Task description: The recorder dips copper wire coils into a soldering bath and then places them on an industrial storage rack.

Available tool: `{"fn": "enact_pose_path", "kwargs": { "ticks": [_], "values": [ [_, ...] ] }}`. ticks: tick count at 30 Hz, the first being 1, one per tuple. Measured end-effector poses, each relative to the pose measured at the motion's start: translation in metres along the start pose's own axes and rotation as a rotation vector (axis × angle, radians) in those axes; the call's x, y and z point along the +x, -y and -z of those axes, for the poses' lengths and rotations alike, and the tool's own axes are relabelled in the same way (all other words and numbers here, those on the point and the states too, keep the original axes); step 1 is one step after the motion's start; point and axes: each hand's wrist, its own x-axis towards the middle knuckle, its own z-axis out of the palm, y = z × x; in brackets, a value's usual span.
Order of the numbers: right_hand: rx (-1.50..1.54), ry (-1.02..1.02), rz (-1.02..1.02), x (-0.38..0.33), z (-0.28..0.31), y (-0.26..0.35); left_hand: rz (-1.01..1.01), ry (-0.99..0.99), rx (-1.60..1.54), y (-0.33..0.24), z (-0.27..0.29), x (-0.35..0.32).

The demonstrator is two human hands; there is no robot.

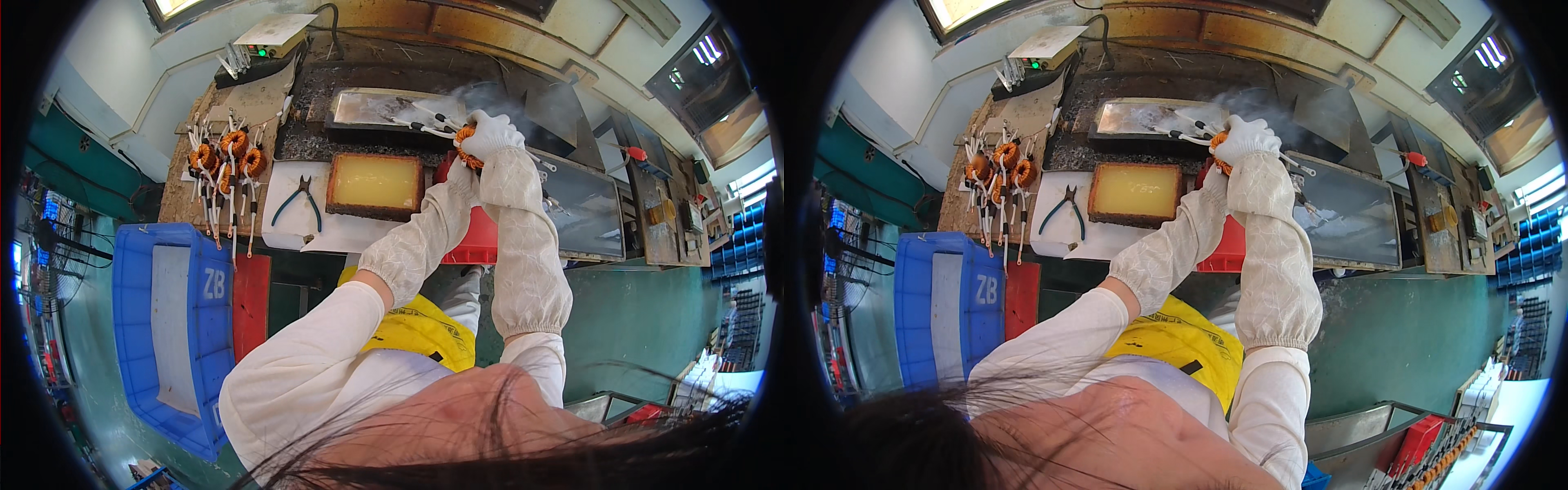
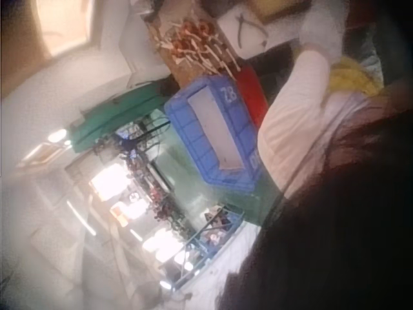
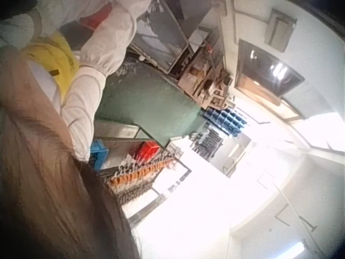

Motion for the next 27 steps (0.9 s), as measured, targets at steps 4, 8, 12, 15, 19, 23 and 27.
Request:
{"fn": "enact_pose_path", "kwargs": {
  "ticks": [4, 8, 12, 15, 19, 23, 27],
  "values": [
    [0.012, -0.043, -0.003, -0.002, -0.003, -0.005, -0.014, -0.025, 0.137, 0.002, -0.002, -0.003],
    [0.031, -0.052, -0.006, -0.006, -0.004, -0.013, -0.031, -0.049, 0.275, 0.003, -0.001, -0.005],
    [0.075, -0.072, -0.01, -0.014, -0.004, -0.018, -0.046, -0.075, 0.412, 0.004, 0.002, -0.007],
    [0.093, -0.082, -0.023, -0.02, -0.004, -0.021, -0.052, -0.095, 0.516, 0.007, 0.003, -0.006],
    [0.131, -0.137, -0.047, -0.028, -0.009, -0.023, -0.055, -0.124, 0.655, 0.011, 0.004, -0.007],
    [0.195, -0.21, -0.079, -0.046, -0.016, -0.033, -0.033, -0.155, 0.785, 0.026, 0.006, -0.003],
    [0.28, -0.353, 0.013, -0.076, -0.028, -0.036, -0.128, -0.29, 0.898, 0.017, 0.019, 0.015]
  ]
}}
